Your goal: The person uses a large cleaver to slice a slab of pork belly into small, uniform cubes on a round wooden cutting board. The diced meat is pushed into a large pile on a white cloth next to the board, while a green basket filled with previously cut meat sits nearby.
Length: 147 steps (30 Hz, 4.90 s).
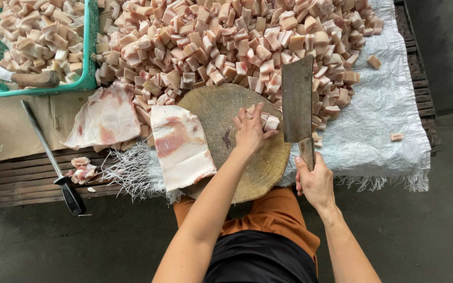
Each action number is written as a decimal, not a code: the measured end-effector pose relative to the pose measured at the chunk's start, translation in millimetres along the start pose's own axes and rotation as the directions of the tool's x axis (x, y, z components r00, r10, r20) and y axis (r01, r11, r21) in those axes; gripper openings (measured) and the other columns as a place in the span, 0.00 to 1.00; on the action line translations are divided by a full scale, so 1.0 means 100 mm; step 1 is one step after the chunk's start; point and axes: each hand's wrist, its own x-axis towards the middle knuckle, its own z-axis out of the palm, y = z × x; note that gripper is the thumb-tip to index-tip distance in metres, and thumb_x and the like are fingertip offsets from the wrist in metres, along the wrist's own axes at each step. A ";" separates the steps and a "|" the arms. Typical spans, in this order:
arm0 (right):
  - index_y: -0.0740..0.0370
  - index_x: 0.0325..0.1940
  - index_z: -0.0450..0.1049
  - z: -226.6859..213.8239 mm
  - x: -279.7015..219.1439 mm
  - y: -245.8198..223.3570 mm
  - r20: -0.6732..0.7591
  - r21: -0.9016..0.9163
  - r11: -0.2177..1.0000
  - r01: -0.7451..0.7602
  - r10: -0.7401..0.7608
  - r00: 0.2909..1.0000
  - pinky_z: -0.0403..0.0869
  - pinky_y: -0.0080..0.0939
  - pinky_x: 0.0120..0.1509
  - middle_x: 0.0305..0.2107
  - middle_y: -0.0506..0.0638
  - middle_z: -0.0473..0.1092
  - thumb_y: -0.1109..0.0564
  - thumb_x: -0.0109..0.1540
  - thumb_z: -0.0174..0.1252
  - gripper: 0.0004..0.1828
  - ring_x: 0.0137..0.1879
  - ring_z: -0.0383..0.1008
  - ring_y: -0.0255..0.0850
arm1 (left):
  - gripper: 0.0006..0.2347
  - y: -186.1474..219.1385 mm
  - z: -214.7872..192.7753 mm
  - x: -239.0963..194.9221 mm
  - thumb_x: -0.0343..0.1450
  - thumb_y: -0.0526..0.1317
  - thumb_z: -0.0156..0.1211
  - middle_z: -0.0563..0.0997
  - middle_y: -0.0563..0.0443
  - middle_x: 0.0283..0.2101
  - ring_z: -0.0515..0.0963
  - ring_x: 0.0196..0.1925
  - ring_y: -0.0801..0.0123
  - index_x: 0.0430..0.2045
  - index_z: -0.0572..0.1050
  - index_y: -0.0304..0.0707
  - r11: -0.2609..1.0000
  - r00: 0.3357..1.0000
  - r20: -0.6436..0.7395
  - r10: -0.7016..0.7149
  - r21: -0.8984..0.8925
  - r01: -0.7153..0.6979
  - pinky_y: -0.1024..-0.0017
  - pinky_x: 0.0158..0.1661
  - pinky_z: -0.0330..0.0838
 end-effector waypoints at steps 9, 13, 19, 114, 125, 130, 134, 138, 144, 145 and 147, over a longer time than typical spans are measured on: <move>0.66 0.55 0.70 0.01 -0.05 -0.28 0.041 -0.042 0.985 0.168 -0.167 0.985 0.71 0.35 0.19 0.13 0.47 0.69 0.49 0.66 0.56 0.20 0.16 0.70 0.32 | 0.16 -0.48 0.50 -0.06 0.70 0.33 0.64 0.67 0.46 0.61 0.70 0.60 0.47 0.52 0.74 0.47 0.825 0.897 -0.145 0.418 0.473 -0.308 0.66 0.54 0.79; 0.64 0.54 0.68 0.07 -0.13 -0.28 0.160 0.079 0.992 0.097 -0.109 0.981 0.70 0.35 0.17 0.14 0.47 0.68 0.49 0.66 0.55 0.19 0.15 0.69 0.33 | 0.06 -0.68 0.22 -0.09 0.68 0.35 0.59 0.68 0.38 0.60 0.74 0.58 0.56 0.37 0.76 0.42 0.923 0.958 -0.263 0.118 -0.326 -0.203 0.63 0.57 0.78; 0.63 0.51 0.64 0.40 -0.17 -0.24 0.449 0.490 0.850 -0.194 -0.055 0.892 0.69 0.36 0.17 0.18 0.48 0.65 0.50 0.67 0.55 0.16 0.16 0.66 0.33 | 0.16 -0.57 -0.35 -0.32 0.76 0.51 0.53 0.77 0.41 0.46 0.81 0.50 0.56 0.21 0.63 0.46 -0.585 0.923 0.363 0.125 -0.724 0.364 0.55 0.54 0.79; 0.66 0.57 0.59 0.94 0.34 -0.06 0.308 -0.560 0.783 0.273 -0.109 0.945 0.71 0.69 0.51 0.37 0.78 0.74 0.46 0.67 0.51 0.24 0.48 0.74 0.75 | 0.20 -1.49 -1.26 -0.49 0.70 0.50 0.62 0.84 0.37 0.42 0.87 0.36 0.38 0.54 0.74 0.45 0.911 0.942 0.109 -0.319 -0.239 0.336 0.55 0.45 0.79; 0.64 0.61 0.57 1.18 0.82 -0.55 0.340 -0.432 0.894 0.121 0.037 0.940 0.77 0.58 0.27 0.28 0.65 0.75 0.48 0.66 0.52 0.24 0.24 0.77 0.56 | 0.17 -1.43 -1.03 -0.14 0.65 0.42 0.66 0.83 0.39 0.46 0.80 0.52 0.47 0.49 0.77 0.43 0.999 0.998 -0.055 0.011 -0.045 -0.014 0.55 0.51 0.72; 0.65 0.58 0.63 0.87 0.40 -0.37 0.304 -0.285 0.956 0.069 0.022 0.952 0.71 0.47 0.20 0.20 0.59 0.70 0.48 0.67 0.53 0.22 0.17 0.71 0.43 | 0.18 -1.55 -1.00 -0.31 0.66 0.40 0.66 0.80 0.39 0.49 0.78 0.53 0.46 0.51 0.76 0.41 0.999 0.985 -0.171 -0.016 -0.049 0.007 0.55 0.52 0.71; 0.65 0.60 0.58 0.89 0.35 -0.22 0.296 -0.416 0.905 0.087 0.044 0.954 0.77 0.55 0.25 0.25 0.60 0.74 0.46 0.69 0.49 0.24 0.23 0.77 0.53 | 0.13 -1.54 -0.97 -0.35 0.68 0.37 0.60 0.80 0.42 0.48 0.78 0.54 0.47 0.46 0.81 0.44 0.998 0.984 -0.170 0.054 0.036 -0.048 0.55 0.53 0.71; 0.70 0.60 0.58 1.09 0.43 -0.10 0.316 -0.602 0.708 0.369 -0.213 0.925 0.76 0.64 0.44 0.31 0.75 0.75 0.47 0.70 0.50 0.25 0.39 0.78 0.69 | 0.14 -1.40 -0.97 -0.32 0.68 0.37 0.56 0.79 0.42 0.48 0.77 0.53 0.47 0.46 0.81 0.47 0.993 0.987 -0.137 0.083 0.095 -0.071 0.53 0.52 0.72; 0.70 0.58 0.57 1.38 0.85 -0.12 0.262 -0.571 0.728 0.379 -0.276 0.925 0.73 0.68 0.51 0.36 0.77 0.73 0.47 0.67 0.52 0.26 0.45 0.75 0.74 | 0.11 -1.24 -0.82 -0.13 0.73 0.45 0.53 0.80 0.50 0.50 0.75 0.55 0.53 0.45 0.79 0.49 0.963 0.995 -0.056 0.084 0.262 -0.067 0.49 0.52 0.66; 0.69 0.56 0.58 1.45 0.98 -0.17 0.259 -0.563 0.730 0.388 -0.290 0.921 0.73 0.68 0.52 0.37 0.77 0.73 0.47 0.67 0.52 0.25 0.45 0.75 0.75 | 0.11 -1.25 -0.79 -0.10 0.73 0.43 0.52 0.80 0.51 0.50 0.75 0.55 0.54 0.46 0.79 0.51 0.963 0.993 -0.066 0.097 0.258 -0.077 0.49 0.52 0.65; 0.69 0.54 0.59 1.59 1.21 -0.29 0.256 -0.548 0.728 0.412 -0.323 0.911 0.73 0.68 0.52 0.37 0.76 0.74 0.46 0.67 0.53 0.24 0.46 0.75 0.74 | 0.13 -1.30 -0.71 -0.09 0.72 0.39 0.51 0.80 0.52 0.50 0.75 0.54 0.56 0.48 0.79 0.53 0.963 0.989 -0.089 0.119 0.254 -0.093 0.50 0.52 0.63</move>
